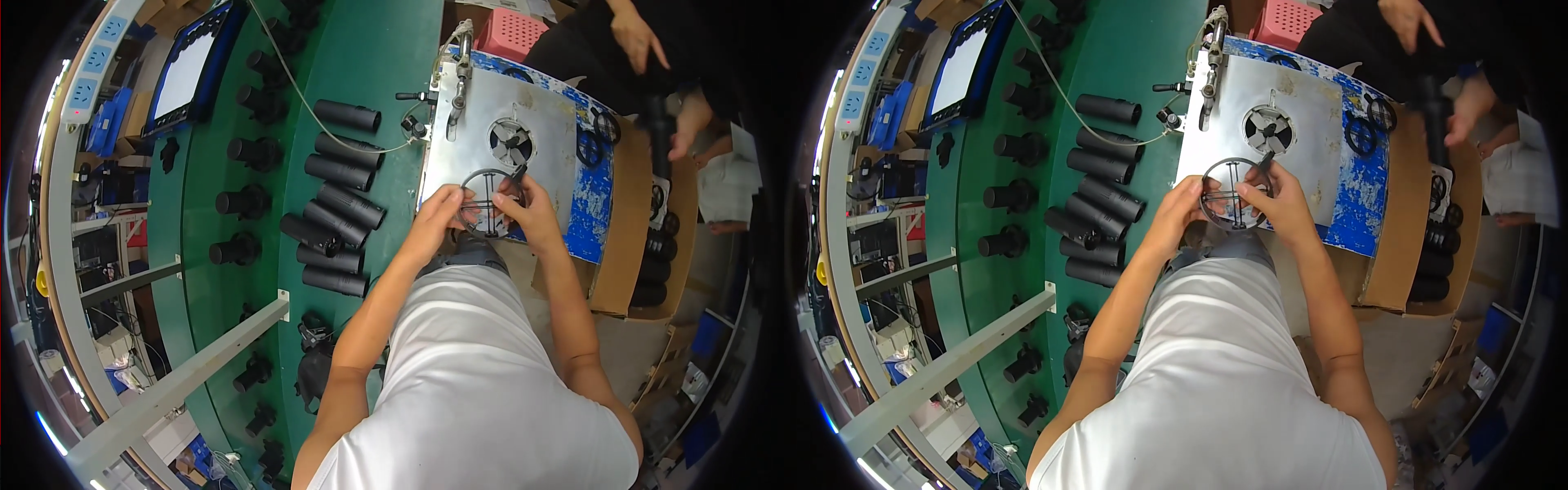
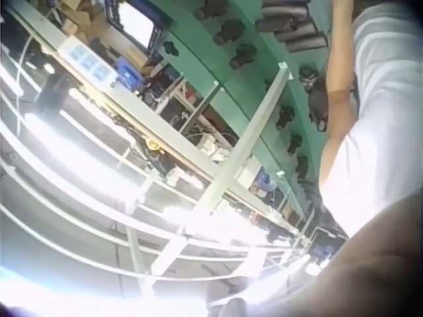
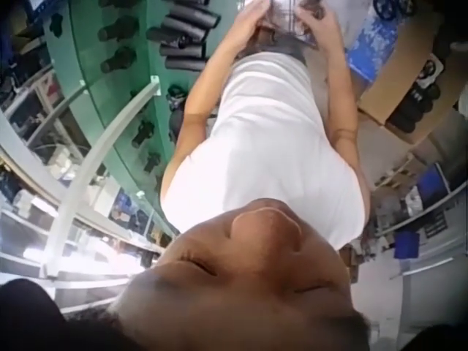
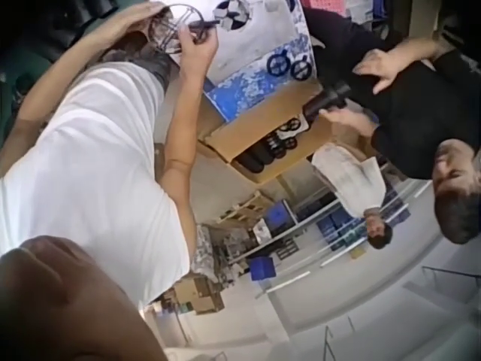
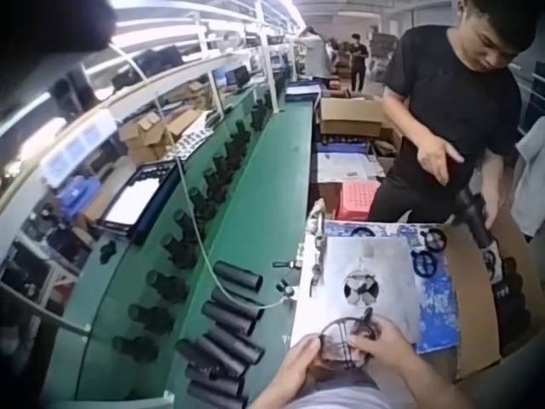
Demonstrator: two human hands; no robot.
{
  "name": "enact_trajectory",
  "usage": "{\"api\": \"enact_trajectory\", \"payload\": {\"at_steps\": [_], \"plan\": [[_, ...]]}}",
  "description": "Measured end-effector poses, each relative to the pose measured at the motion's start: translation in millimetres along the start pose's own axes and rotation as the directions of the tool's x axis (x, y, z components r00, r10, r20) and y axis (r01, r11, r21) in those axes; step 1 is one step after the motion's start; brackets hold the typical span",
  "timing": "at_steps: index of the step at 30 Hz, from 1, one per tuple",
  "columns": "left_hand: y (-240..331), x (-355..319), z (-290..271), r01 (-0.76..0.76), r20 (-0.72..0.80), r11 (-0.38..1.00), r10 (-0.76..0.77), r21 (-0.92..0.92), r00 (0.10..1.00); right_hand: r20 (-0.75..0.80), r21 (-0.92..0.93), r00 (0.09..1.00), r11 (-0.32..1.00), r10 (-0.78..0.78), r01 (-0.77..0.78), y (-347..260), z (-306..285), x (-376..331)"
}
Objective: Assembling microphones by using a mechanical press to attach components to the microphone body.
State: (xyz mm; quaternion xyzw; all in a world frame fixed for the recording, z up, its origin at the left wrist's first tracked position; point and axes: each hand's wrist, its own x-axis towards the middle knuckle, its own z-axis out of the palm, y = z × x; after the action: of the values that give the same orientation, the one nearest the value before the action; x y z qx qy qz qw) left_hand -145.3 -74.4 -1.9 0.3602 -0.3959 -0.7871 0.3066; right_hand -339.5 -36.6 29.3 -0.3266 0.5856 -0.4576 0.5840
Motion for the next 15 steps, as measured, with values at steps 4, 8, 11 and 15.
{"api": "enact_trajectory", "payload": {"at_steps": [4, 8, 11, 15], "plan": [[7.3, 12.4, 17.3, -0.002, -0.040, 0.996, 0.006, 0.090, 0.999, 0.053, 0.008, 0.998, 1.000, -0.029, 0.029, 2.4, 5.7, 1.2], [3.0, 20.2, 30.9, -0.106, -0.125, 0.985, 0.123, 0.138, 0.985, 0.019, 0.260, 0.999, 0.965, -0.033, 0.027, -4.3, 17.6, -5.5], [0.7, 22.3, 32.8, -0.146, -0.067, 0.983, 0.154, 0.115, 0.986, 0.003, 0.406, 0.999, 0.913, 0.046, -0.043, 8.1, 6.5, 0.1], [-3.0, 29.6, 41.5, -0.287, -0.021, 0.895, 0.313, 0.342, 0.950, -0.127, 0.405, 0.991, 0.914, 0.039, 0.016, 13.9, 0.5, 3.8]]}}
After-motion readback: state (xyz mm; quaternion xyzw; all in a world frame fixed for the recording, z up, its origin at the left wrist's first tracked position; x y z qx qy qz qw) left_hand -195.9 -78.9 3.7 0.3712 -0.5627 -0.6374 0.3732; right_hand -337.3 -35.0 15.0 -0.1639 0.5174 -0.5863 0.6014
